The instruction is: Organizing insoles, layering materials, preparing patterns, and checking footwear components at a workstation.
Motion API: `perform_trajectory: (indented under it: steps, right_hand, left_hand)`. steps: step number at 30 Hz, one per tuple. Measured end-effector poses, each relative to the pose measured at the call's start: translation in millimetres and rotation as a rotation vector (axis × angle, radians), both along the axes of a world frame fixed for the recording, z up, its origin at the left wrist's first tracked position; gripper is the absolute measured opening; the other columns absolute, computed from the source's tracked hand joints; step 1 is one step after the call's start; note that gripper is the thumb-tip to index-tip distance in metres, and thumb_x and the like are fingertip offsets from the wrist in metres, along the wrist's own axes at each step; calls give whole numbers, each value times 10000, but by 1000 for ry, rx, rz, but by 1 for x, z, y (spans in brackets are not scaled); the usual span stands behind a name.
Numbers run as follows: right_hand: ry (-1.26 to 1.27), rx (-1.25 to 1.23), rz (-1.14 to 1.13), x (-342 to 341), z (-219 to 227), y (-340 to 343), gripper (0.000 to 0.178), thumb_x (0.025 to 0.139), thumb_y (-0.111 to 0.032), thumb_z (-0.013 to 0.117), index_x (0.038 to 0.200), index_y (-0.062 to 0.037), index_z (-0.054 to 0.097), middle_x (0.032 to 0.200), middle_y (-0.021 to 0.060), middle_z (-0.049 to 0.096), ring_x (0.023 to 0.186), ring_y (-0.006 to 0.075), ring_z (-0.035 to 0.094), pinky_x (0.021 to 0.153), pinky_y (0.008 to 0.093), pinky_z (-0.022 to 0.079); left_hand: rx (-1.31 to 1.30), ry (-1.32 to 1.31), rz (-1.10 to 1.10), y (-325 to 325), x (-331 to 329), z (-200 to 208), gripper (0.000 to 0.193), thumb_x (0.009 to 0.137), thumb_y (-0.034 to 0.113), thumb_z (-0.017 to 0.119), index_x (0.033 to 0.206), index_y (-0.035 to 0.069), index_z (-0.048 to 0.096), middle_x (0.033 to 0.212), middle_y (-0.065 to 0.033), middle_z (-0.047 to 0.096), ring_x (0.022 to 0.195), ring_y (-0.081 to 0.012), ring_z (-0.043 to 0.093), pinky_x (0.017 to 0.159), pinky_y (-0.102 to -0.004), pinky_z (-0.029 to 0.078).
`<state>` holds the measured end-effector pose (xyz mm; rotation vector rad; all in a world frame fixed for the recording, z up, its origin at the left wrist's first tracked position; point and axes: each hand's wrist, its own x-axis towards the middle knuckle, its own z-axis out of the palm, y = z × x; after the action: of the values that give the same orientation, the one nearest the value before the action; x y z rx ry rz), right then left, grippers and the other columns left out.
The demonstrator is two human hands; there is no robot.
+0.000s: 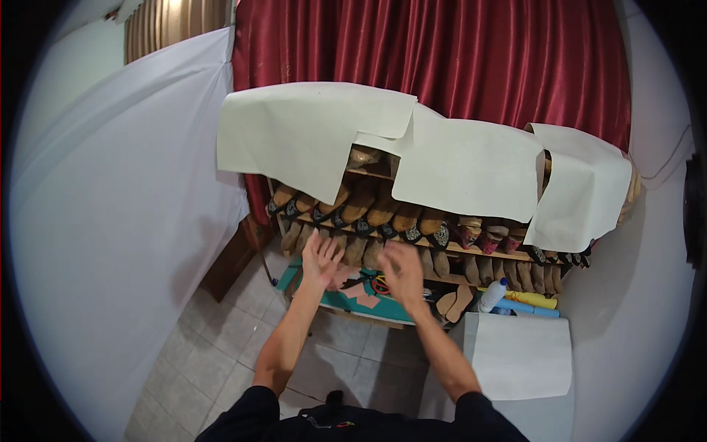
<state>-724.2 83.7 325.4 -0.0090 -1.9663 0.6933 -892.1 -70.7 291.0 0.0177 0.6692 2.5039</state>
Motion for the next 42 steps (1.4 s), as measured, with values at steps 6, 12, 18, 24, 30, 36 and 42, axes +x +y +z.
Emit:
perform_trajectory:
  steps: [6, 12, 18, 24, 30, 36, 42]
  right_hand:
    - [175, 446, -434, -78, 127, 27, 355, 856, -203, 738, 1193, -108, 678, 1366, 111, 564, 1288, 342, 497, 1099, 498, 379]
    - [132, 541, -604, -117, 149, 45, 433, 810, -182, 763, 1224, -135, 645, 1341, 67, 572, 1301, 304, 486, 1153, 502, 321]
    - [108, 560, -656, -128, 145, 57, 414, 790, -146, 744, 1194, -154, 652, 1280, 52, 596, 1255, 281, 515, 1151, 502, 324]
    - [122, 549, -703, -135, 147, 70, 431, 780, -118, 718, 1205, -160, 657, 1252, 50, 601, 1217, 283, 527, 1129, 503, 345]
    - [115, 575, -698, -142, 150, 70, 421, 787, -120, 717, 1202, -160, 662, 1237, 57, 603, 1199, 295, 530, 1129, 516, 340]
    - [123, 534, -686, -120, 150, 55, 343, 828, -172, 733, 1166, -139, 685, 1243, 63, 603, 1219, 290, 524, 1145, 527, 323]
    - [324, 353, -438, -86, 139, 15, 328, 797, -41, 733, 1114, -127, 738, 1014, 100, 590, 941, 282, 571, 839, 425, 476]
  left_hand:
    - [132, 38, 15, 22, -97, 65, 1260, 765, 364, 854, 1599, 113, -56, 1591, -177, 246, 1449, -326, 341, 1206, -563, 223]
    - [223, 42, -75, 1, -135, 88, 842, 830, 271, 822, 1461, 68, 302, 1180, -97, 514, 1124, -280, 556, 1098, -507, 429]
    - [326, 382, -117, -59, -102, 189, 448, 901, 166, 566, 1317, 13, 504, 1331, -138, 582, 1268, -304, 554, 1064, -475, 473]
    - [407, 607, 63, -78, -120, 303, 378, 912, 170, 582, 1247, 3, 529, 1232, -109, 602, 1177, -273, 574, 1040, -434, 461]
    - [560, 927, 128, -97, -146, 416, 294, 969, 161, 540, 1202, -16, 564, 1259, -163, 609, 1233, -300, 537, 1114, -496, 386]
    - [627, 1135, 203, -116, -83, 435, 347, 977, 163, 532, 1262, -32, 562, 1332, -162, 588, 1291, -301, 505, 1161, -483, 334]
    - [546, 1412, 444, -122, -6, 395, 387, 1002, 189, 507, 1288, -49, 614, 1419, -162, 541, 1357, -279, 467, 1194, -468, 287]
